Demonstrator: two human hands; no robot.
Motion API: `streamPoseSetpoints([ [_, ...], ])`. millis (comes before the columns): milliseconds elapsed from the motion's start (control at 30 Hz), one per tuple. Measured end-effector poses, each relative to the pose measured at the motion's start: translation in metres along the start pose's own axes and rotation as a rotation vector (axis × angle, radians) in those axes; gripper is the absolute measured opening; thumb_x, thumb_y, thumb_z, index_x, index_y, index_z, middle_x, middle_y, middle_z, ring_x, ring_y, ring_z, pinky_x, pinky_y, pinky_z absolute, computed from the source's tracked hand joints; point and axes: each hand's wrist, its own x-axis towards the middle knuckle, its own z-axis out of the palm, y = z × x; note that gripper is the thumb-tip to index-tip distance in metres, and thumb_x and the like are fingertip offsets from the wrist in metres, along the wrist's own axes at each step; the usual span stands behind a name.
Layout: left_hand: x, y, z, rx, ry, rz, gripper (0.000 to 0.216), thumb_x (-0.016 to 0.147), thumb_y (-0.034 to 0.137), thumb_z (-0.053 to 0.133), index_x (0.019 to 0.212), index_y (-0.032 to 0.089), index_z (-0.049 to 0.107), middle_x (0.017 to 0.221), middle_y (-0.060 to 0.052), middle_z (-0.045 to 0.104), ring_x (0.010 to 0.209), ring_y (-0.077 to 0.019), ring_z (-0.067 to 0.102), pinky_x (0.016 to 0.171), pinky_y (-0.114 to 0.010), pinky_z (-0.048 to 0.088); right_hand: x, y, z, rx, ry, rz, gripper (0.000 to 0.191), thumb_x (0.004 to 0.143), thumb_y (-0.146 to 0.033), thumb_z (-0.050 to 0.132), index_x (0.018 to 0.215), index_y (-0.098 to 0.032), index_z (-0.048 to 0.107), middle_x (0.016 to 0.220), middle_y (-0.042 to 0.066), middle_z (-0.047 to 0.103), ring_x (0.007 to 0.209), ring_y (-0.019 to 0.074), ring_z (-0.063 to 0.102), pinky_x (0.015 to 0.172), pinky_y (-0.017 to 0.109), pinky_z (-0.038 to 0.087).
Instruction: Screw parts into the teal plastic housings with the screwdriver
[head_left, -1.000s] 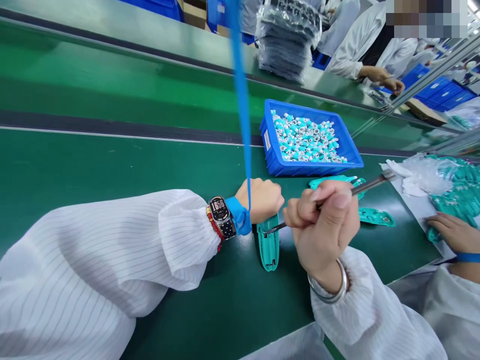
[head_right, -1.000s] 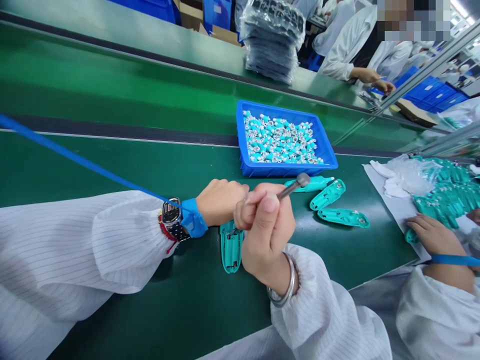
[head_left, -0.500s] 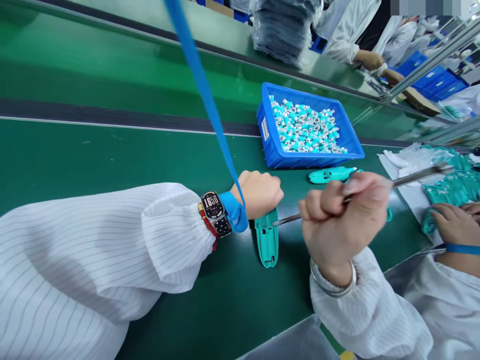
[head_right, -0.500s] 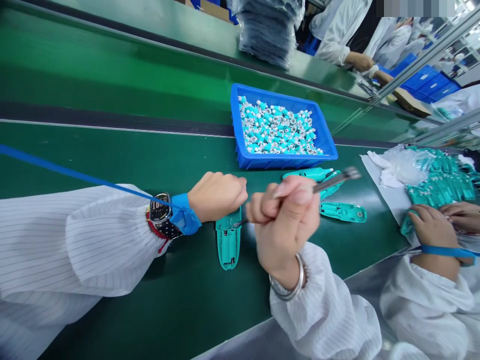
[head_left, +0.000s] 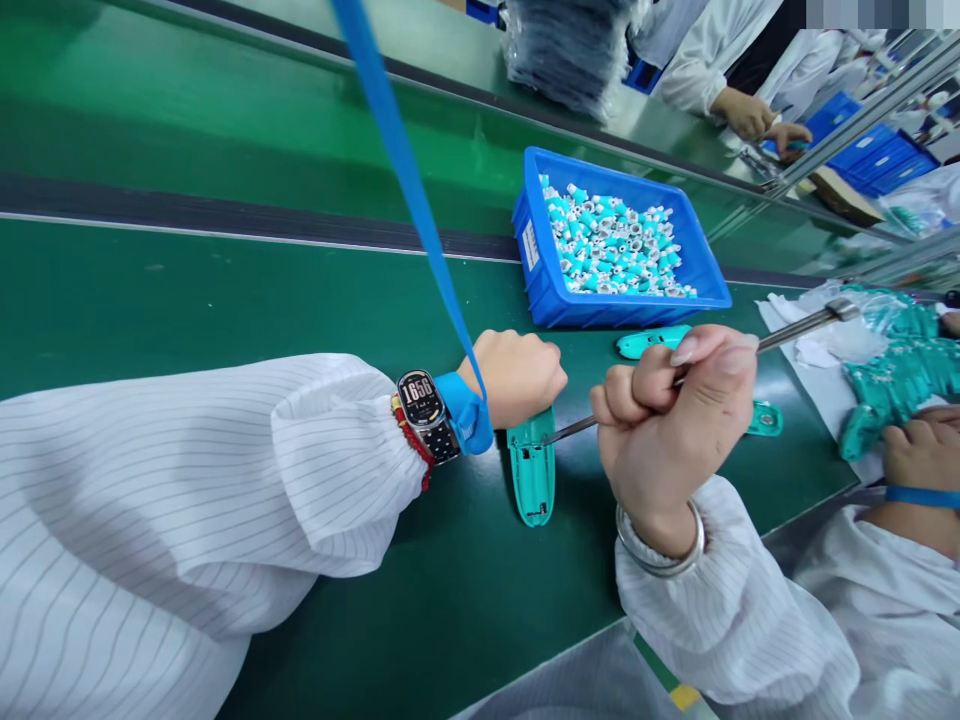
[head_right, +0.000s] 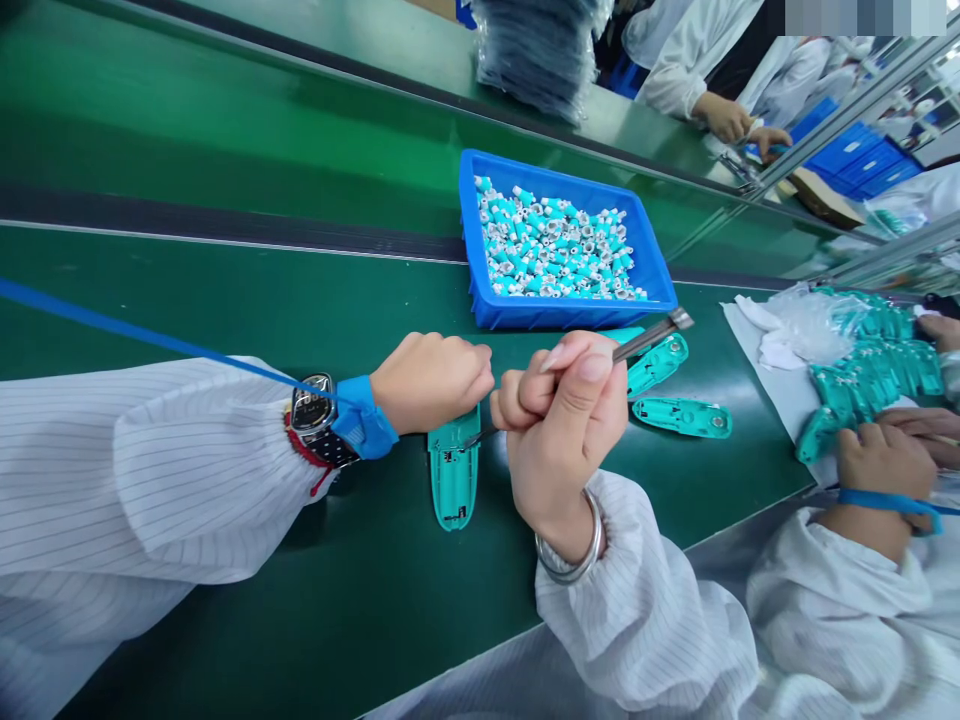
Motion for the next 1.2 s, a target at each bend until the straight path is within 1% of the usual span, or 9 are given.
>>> streamPoseSetpoints([
  [67, 0.0, 0.0, 0.001, -0.011, -0.003, -0.003, 0.034, 0.085, 0.026, 0.03, 0.078, 0.014, 0.061, 0.078, -0.013, 0.065, 0.078, -0.0319, 0.063, 0.057, -0.034, 0.039, -0.001, 0.0, 0.001, -0.021, 0.001, -0.003, 0.023, 0.092, -0.034, 0.039, 0.071, -0.022, 0.041, 0.051, -0.009, 0.017, 0.034, 0.0043, 0.015, 0.031, 0.015, 0.02],
  [200, 0.001, -0.001, 0.004, -0.03, 0.003, -0.027, 0.035, 0.085, 0.028, 0.03, 0.075, 0.014, 0.06, 0.079, -0.012, 0.066, 0.079, -0.0302, 0.063, 0.06, -0.034, 0.039, -0.008, 0.001, 0.005, -0.076, -0.004, -0.095, 0.025, 0.091, -0.034, 0.042, 0.069, -0.022, 0.041, 0.048, -0.009, 0.018, 0.033, 0.0039, 0.014, 0.03, 0.016, 0.02],
  [333, 0.002, -0.001, 0.005, -0.034, 0.016, -0.058, 0.036, 0.085, 0.03, 0.029, 0.073, 0.014, 0.06, 0.08, -0.011, 0.067, 0.078, -0.0268, 0.063, 0.061, -0.032, 0.039, -0.014, 0.005, 0.006, -0.04, -0.028, -0.141, 0.025, 0.091, -0.033, 0.043, 0.068, -0.022, 0.042, 0.048, -0.009, 0.019, 0.032, 0.0038, 0.015, 0.03, 0.016, 0.019],
  [533, -0.001, -0.002, 0.0, -0.006, 0.013, -0.023, 0.038, 0.084, 0.028, 0.028, 0.08, 0.012, 0.062, 0.082, -0.013, 0.066, 0.08, -0.0273, 0.063, 0.061, -0.031, 0.038, -0.018, -0.005, -0.003, -0.057, 0.026, -0.117, 0.025, 0.091, -0.035, 0.041, 0.069, -0.023, 0.042, 0.049, -0.008, 0.02, 0.034, 0.0049, 0.016, 0.032, 0.016, 0.021],
  [633, -0.001, -0.003, 0.0, 0.007, 0.026, -0.015, 0.039, 0.085, 0.028, 0.028, 0.081, 0.012, 0.063, 0.081, -0.013, 0.066, 0.08, -0.0277, 0.063, 0.062, -0.032, 0.039, -0.029, -0.019, -0.009, -0.004, 0.045, -0.014, 0.025, 0.092, -0.035, 0.039, 0.07, -0.022, 0.044, 0.05, -0.008, 0.02, 0.035, 0.0047, 0.014, 0.033, 0.015, 0.021],
  [767, -0.001, -0.004, 0.001, 0.012, 0.052, 0.006, 0.04, 0.085, 0.028, 0.027, 0.081, 0.012, 0.063, 0.08, -0.013, 0.066, 0.08, -0.0288, 0.063, 0.062, -0.033, 0.04, -0.051, -0.027, -0.012, 0.075, -0.028, 0.108, 0.025, 0.093, -0.033, 0.035, 0.074, -0.023, 0.047, 0.05, -0.009, 0.018, 0.035, 0.0051, 0.013, 0.033, 0.015, 0.019],
  [867, -0.001, -0.004, 0.001, 0.005, 0.06, 0.014, 0.04, 0.085, 0.028, 0.028, 0.08, 0.011, 0.063, 0.08, -0.014, 0.066, 0.079, -0.0295, 0.063, 0.062, -0.034, 0.041, -0.061, -0.024, -0.01, 0.098, -0.033, 0.086, 0.024, 0.092, -0.036, 0.037, 0.075, -0.023, 0.049, 0.051, -0.009, 0.018, 0.036, 0.0052, 0.015, 0.034, 0.015, 0.019],
  [1000, -0.001, -0.003, 0.001, -0.003, 0.081, 0.023, 0.04, 0.084, 0.027, 0.028, 0.08, 0.011, 0.064, 0.082, -0.015, 0.066, 0.079, -0.0306, 0.063, 0.063, -0.035, 0.041, -0.061, -0.02, -0.007, 0.095, -0.024, 0.075, 0.024, 0.092, -0.034, 0.037, 0.076, -0.023, 0.049, 0.051, -0.009, 0.019, 0.036, 0.0053, 0.016, 0.034, 0.015, 0.02],
  [1200, -0.001, -0.004, 0.003, -0.016, 0.048, 0.008, 0.042, 0.085, 0.029, 0.027, 0.082, 0.011, 0.064, 0.087, -0.015, 0.066, 0.083, -0.0293, 0.062, 0.065, -0.034, 0.041, -0.061, -0.02, -0.008, 0.011, 0.016, 0.045, 0.025, 0.092, -0.036, 0.037, 0.073, -0.023, 0.047, 0.05, -0.009, 0.017, 0.035, 0.005, 0.014, 0.033, 0.014, 0.021],
])
